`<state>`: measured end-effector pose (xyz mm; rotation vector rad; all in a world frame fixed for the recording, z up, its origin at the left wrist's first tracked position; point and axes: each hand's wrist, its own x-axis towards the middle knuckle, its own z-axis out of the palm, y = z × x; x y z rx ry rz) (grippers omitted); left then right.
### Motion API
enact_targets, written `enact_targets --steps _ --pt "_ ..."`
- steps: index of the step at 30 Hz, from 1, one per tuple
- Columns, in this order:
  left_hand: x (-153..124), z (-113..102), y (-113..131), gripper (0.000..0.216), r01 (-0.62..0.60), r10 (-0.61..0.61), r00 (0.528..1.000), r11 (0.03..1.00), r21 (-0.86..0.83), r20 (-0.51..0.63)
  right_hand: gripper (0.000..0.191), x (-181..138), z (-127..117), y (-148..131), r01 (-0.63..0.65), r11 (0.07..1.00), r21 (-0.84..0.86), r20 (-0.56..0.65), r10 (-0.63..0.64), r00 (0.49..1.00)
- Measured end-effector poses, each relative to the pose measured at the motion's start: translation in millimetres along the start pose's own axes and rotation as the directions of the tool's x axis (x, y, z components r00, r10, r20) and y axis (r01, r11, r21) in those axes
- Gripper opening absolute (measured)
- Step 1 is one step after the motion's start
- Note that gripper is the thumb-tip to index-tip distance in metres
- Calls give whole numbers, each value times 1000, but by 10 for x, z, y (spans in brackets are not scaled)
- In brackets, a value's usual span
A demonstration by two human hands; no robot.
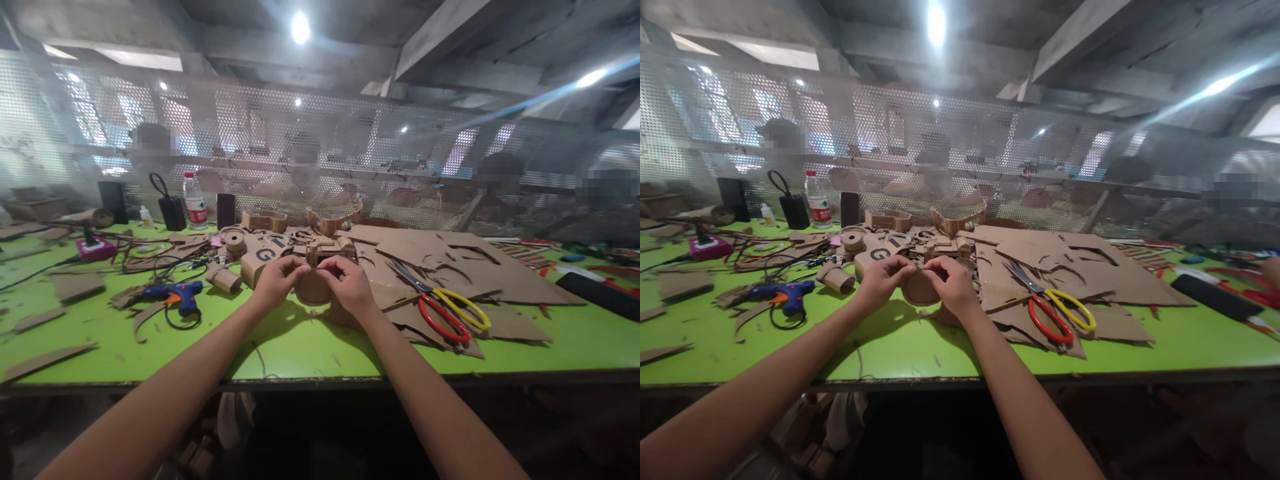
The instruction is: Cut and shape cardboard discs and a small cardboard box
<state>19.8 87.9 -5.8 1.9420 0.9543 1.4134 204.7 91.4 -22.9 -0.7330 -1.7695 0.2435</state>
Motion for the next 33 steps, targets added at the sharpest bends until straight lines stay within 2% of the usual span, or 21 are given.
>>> enact_targets --steps 5,10,16,18,21,24,27,33 --pt "26 -9 -62 23 -113 114 993 993 30 -41 17 18 -43 1 59 997 -55 -99 -65 993" --pt "67 -86 -151 25 -243 253 953 967 78 -165 11 53 -54 7 181 979 -93 -125 -191 974" --pt "45 -119 -132 23 -287 319 929 941 179 -188 23 44 -36 58 179 973 -144 -156 -201 967" --pt "40 -117 -128 16 -251 298 932 941 225 -206 26 29 -39 69 148 978 -146 -176 -173 969" --pt "60 -150 -147 18 -136 229 927 943 304 -298 26 9 -49 91 51 988 -146 -257 -88 962" --pt "106 -244 -170 17 4 153 902 932 362 -403 26 0 -62 121 -39 990 -135 -342 -10 940" --pt "149 -360 -180 21 135 81 879 903 408 -470 27 1 -69 146 -85 989 -123 -374 33 927" --pt "142 -477 -174 44 390 -181 872 818 423 -455 28 4 -41 187 -114 987 -113 -351 68 934"
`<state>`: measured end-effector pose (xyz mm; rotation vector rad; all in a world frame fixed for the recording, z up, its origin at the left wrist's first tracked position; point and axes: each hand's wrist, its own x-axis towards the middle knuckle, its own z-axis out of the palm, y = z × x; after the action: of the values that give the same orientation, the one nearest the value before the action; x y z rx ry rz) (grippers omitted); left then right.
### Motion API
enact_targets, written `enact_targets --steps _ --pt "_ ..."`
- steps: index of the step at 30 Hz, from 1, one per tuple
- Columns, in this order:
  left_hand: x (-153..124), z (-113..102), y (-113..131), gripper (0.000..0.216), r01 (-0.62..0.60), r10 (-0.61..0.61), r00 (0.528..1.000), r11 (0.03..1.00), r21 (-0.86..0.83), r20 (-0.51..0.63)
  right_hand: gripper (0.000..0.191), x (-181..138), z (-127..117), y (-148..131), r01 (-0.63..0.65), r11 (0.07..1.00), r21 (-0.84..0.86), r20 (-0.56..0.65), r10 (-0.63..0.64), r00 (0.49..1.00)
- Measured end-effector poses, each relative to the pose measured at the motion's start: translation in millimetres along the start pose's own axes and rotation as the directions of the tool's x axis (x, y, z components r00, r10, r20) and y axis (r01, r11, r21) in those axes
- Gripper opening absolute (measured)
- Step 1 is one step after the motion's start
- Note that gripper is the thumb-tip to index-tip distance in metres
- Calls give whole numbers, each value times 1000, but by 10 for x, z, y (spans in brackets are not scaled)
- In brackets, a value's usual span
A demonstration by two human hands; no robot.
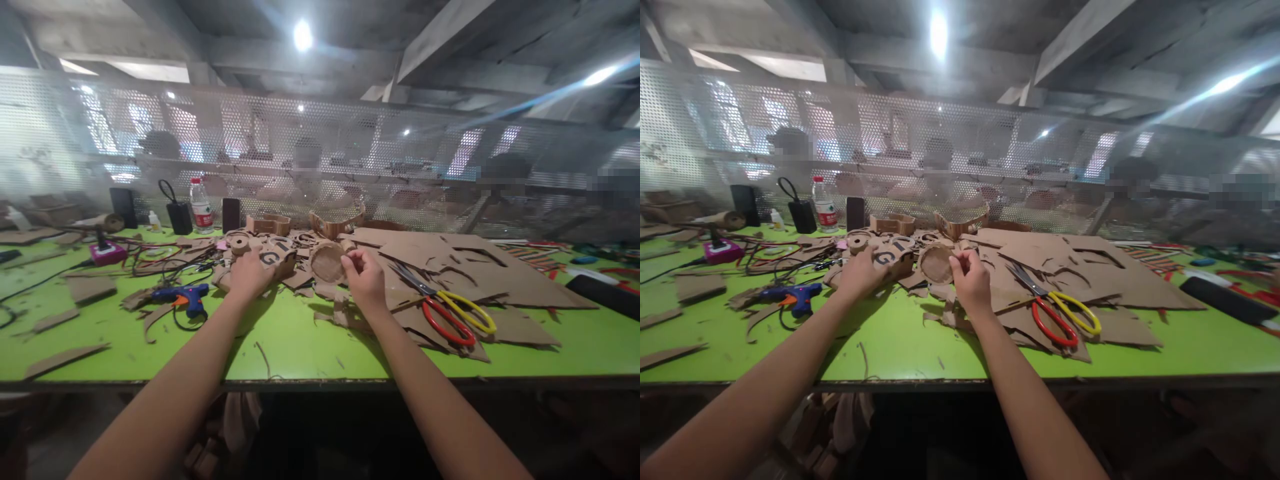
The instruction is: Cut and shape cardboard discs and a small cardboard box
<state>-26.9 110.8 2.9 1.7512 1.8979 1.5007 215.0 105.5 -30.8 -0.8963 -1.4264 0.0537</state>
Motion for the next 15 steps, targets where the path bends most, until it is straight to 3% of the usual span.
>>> enact_targets --steps 3,7,10,15 --pt "1 -34 39 45 40 -38 997 998 -49 60 25 -12 20 -7 25 1000 17 32 -25 999" --pt "-12 -8 147 45 83 -43 987 961 -265 153 13 -43 -16 -109 133 990 51 26 -135 991" --pt "-96 101 217 49 196 -59 947 885 -422 316 11 -66 -60 -211 238 970 53 42 -240 970" --pt "-260 237 260 59 391 -112 863 765 -512 492 22 -60 -22 -232 373 927 31 201 -371 907"
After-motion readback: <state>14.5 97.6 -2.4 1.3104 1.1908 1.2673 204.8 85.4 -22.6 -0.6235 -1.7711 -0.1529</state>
